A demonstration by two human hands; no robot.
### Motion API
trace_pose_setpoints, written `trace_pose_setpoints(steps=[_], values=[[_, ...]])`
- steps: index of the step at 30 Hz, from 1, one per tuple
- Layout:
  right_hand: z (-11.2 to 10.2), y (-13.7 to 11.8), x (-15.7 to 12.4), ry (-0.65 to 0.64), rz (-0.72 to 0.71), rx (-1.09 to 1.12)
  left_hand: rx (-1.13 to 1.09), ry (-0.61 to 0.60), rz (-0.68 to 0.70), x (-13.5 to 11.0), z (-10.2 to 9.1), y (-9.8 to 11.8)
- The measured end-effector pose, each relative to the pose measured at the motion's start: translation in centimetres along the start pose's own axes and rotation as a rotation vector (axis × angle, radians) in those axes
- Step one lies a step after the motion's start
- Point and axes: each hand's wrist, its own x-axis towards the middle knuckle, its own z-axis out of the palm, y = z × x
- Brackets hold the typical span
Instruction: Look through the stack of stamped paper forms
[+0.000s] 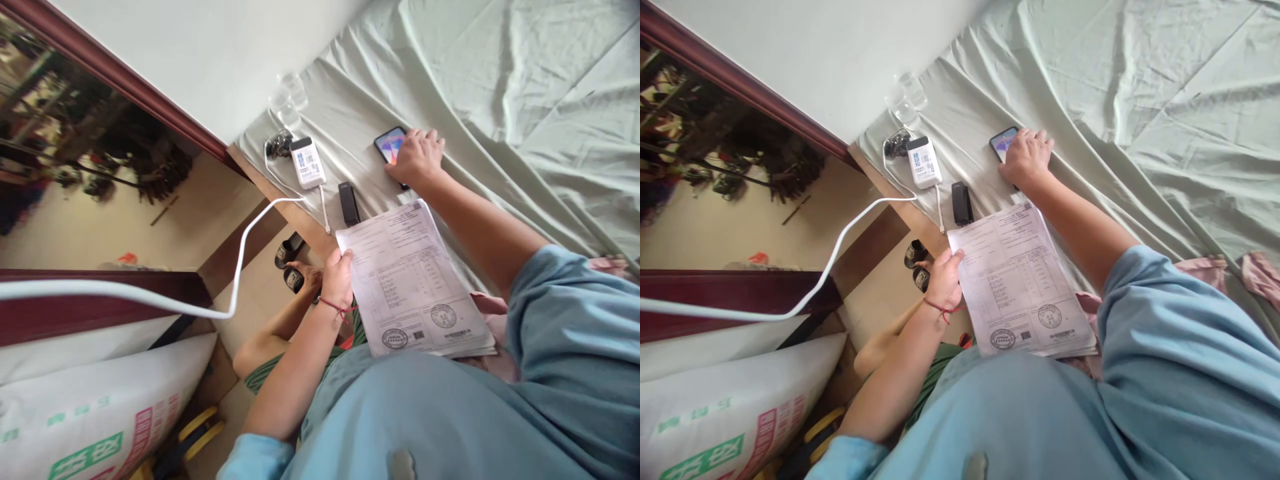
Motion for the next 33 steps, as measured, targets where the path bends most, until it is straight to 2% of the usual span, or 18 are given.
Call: trace_pose_setpoints(steps=[3,9,13,17,19,22,23,26,28,30,33], values=[[-1.3,1.3,-0.7,-0.028,0.135,-0.022,-0.003,-0.006,0.014,0.1,-0.2,0.0],[-5.5,1.7,-2.0,-0.139,0.277,-0.050,0.091,0.015,0.091,0.4,-0.2,0.0],[-7.8,2.5,-2.0,-0.138,0.398,-0.148,0.125,0.016,0.099,0.5,-0.2,0.2],[-9.3,4.1,-1.8,-0.147,0.441,-0.141,0.091,0.017,0.063,0.4,0.0,0.3],[-10.0,3.9,-2.3,-0.105,0.405,-0.145,0.059,0.012,0.043,0.2,0.2,0.4],[-10.8,2.1,-4.3,0.047,0.240,-0.103,0.009,0.010,0.020,0.0,0.5,0.6],[-10.8,1.3,-5.3,0.053,0.172,-0.050,-0.012,0.007,0.004,0.0,0.6,0.7],[-10.2,-0.6,-8.3,-0.184,-0.016,0.214,-0.078,0.005,-0.063,0.1,0.7,1.0],[-9.2,-1.1,-9.9,-0.266,-0.052,0.230,-0.104,0.023,-0.091,0.2,0.6,1.1],[-8.1,-0.9,-10.8,-0.285,-0.098,0.206,-0.113,0.039,-0.093,0.3,0.6,1.1],[-6.9,0.0,-10.9,-0.226,-0.173,0.189,-0.106,0.050,-0.062,0.4,0.6,0.9]])
